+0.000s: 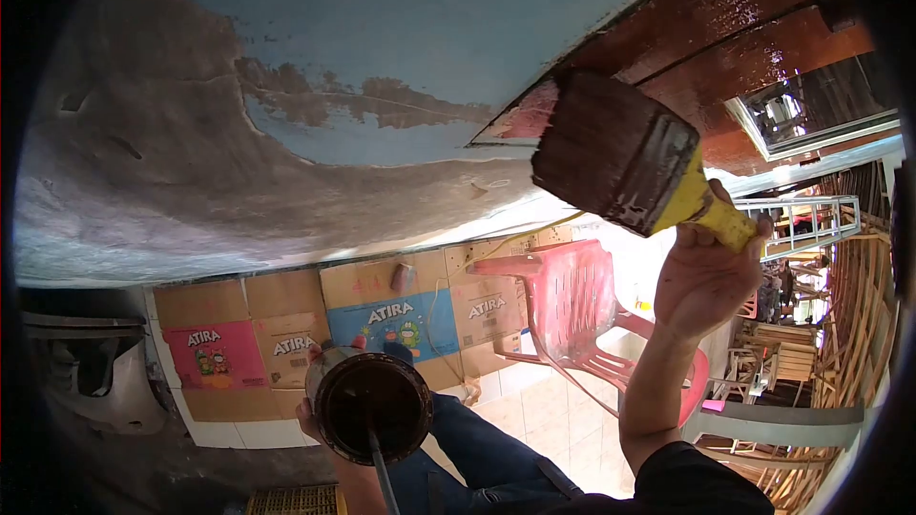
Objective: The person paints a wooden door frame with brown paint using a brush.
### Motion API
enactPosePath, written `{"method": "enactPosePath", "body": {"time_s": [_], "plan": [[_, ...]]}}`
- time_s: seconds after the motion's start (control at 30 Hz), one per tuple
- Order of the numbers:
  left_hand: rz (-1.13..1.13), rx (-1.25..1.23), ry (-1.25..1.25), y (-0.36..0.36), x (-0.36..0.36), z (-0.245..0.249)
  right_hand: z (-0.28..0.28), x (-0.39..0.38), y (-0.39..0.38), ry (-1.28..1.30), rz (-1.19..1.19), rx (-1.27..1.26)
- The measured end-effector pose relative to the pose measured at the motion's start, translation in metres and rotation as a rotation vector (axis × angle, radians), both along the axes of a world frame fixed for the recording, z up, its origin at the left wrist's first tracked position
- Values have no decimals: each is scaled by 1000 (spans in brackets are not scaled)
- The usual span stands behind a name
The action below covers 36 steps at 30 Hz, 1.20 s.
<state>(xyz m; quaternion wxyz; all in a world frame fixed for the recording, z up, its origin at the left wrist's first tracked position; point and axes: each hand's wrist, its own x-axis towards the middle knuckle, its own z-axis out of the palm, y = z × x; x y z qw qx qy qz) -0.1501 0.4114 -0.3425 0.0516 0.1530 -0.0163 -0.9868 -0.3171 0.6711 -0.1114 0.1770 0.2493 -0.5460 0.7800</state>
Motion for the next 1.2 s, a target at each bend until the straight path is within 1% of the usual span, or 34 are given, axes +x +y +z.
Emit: {"method": "enactPosePath", "body": {"time_s": [0.13, 0.17, 0.27, 0.3, 0.4, 0.57, 0.7, 0.83, 0.93, 0.97, 1.03, 1.1, 1.2], "plan": [[1, 13, 3, 1, 0, 1, -4, -3, 0, 42, 66, 98], [2, 16, 4, 1, -1, 2, -4, -4, -2, 48, 11, 101], [10, 19, 1, 2, 2, 1, 0, -2, -1, 24, 19, -22], [8, 25, -2, 2, 4, -4, 0, -1, -6, -4, -82, -100], [25, -5, -34, 3, 6, 0, -4, 1, -4, 11, -42, 53], [54, -36, -21, 4, 5, -1, -3, 4, -3, -33, -98, -63], [29, -42, -1, 3, 6, -4, -19, 1, 0, -2, -81, 85], [13, -19, -20, 0, 7, -5, -17, 4, 1, -33, -67, -1], [24, -40, -58, 2, 13, -14, -18, 7, 3, -25, -69, 11], [33, -48, -64, 3, 11, -10, -18, 5, 1, -3, -20, 56], [52, -65, -74, 5, 5, 2, -18, 2, 0, 6, -35, 46], [29, -42, -10, 3, 6, -2, -16, 1, -1, 0, -50, 15], [27, -61, 19, 2, 6, -1, -13, 4, -5, -19, -172, -17]]}}
